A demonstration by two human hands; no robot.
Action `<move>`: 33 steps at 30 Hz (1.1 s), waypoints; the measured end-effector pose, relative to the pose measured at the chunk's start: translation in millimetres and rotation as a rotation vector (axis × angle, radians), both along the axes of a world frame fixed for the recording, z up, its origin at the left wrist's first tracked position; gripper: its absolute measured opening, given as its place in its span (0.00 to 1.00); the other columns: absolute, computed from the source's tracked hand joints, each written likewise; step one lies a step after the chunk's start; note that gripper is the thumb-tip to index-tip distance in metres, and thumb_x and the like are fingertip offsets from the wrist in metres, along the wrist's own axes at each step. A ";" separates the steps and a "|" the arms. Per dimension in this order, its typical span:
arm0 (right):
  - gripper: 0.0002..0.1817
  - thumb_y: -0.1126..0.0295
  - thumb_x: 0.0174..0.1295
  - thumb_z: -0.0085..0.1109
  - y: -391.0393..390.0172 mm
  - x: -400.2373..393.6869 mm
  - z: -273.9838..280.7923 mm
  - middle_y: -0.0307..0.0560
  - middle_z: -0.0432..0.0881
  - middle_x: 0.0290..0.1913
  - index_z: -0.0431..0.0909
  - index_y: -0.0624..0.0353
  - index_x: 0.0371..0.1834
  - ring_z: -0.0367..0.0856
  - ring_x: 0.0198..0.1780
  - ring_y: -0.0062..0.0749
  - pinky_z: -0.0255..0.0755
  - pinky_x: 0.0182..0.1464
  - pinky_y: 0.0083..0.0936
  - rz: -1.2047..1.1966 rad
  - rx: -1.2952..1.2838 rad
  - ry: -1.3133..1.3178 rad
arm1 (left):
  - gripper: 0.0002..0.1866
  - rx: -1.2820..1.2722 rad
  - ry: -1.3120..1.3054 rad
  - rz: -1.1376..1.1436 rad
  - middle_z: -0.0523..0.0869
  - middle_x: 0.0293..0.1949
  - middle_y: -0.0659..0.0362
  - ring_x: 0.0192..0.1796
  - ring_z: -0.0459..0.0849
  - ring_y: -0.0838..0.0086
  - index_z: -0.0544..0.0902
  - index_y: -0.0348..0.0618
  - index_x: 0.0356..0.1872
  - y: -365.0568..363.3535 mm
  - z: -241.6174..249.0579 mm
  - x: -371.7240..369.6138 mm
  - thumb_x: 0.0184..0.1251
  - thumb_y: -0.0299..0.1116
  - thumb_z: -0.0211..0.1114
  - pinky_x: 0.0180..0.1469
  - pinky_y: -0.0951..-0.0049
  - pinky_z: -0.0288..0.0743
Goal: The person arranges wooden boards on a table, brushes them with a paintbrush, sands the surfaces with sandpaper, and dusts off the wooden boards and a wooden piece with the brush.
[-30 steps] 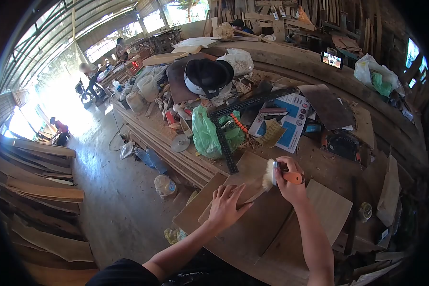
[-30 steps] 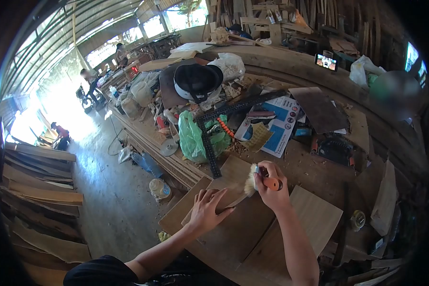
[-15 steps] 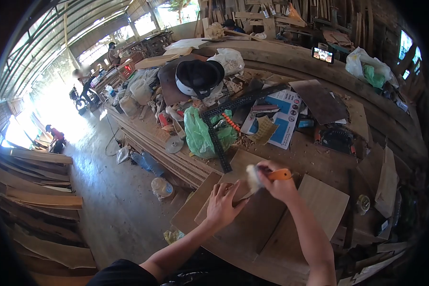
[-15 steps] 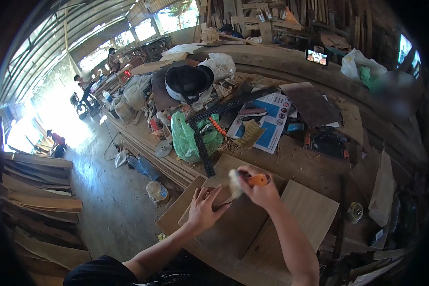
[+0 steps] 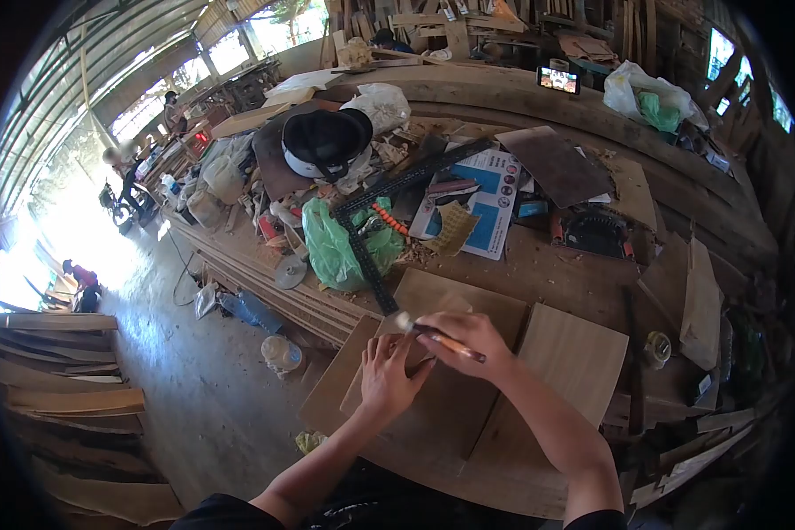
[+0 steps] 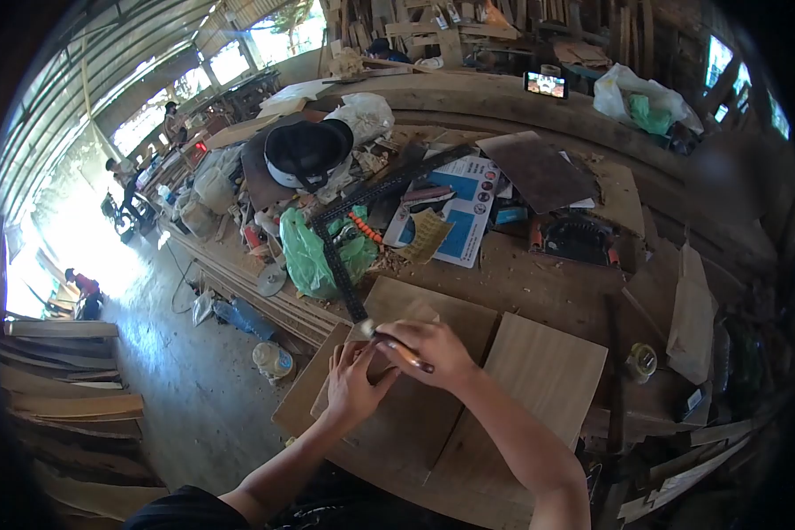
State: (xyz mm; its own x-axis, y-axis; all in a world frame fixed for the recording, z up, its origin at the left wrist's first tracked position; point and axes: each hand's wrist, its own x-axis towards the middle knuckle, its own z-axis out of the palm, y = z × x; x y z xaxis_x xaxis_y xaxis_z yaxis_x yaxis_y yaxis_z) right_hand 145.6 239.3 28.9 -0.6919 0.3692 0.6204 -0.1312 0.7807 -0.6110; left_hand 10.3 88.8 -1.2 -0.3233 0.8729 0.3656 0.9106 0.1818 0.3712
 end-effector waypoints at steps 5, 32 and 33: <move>0.19 0.66 0.67 0.70 1.6 -3.3 -8.0 0.52 0.90 0.48 0.82 0.57 0.59 0.92 0.47 0.44 0.85 0.48 0.32 -0.022 -0.086 -0.036 | 0.34 -0.022 0.015 0.016 0.79 0.55 0.50 0.60 0.76 0.53 0.80 0.44 0.68 1.3 -4.2 -0.9 0.63 0.47 0.76 0.65 0.51 0.69; 0.14 0.62 0.72 0.64 26.0 -0.2 -14.8 0.52 0.90 0.45 0.85 0.54 0.55 0.90 0.40 0.50 0.84 0.42 0.42 -0.345 0.094 0.025 | 0.27 0.090 -0.035 0.001 0.82 0.53 0.47 0.56 0.79 0.50 0.81 0.41 0.66 1.9 0.7 4.1 0.69 0.40 0.71 0.61 0.52 0.72; 0.14 0.63 0.71 0.64 16.9 -6.7 -12.6 0.53 0.90 0.46 0.85 0.54 0.56 0.90 0.42 0.50 0.84 0.43 0.41 -0.255 0.050 0.004 | 0.27 0.089 -0.013 0.019 0.81 0.53 0.47 0.56 0.79 0.50 0.82 0.41 0.66 -0.1 2.3 0.3 0.68 0.40 0.72 0.61 0.52 0.72</move>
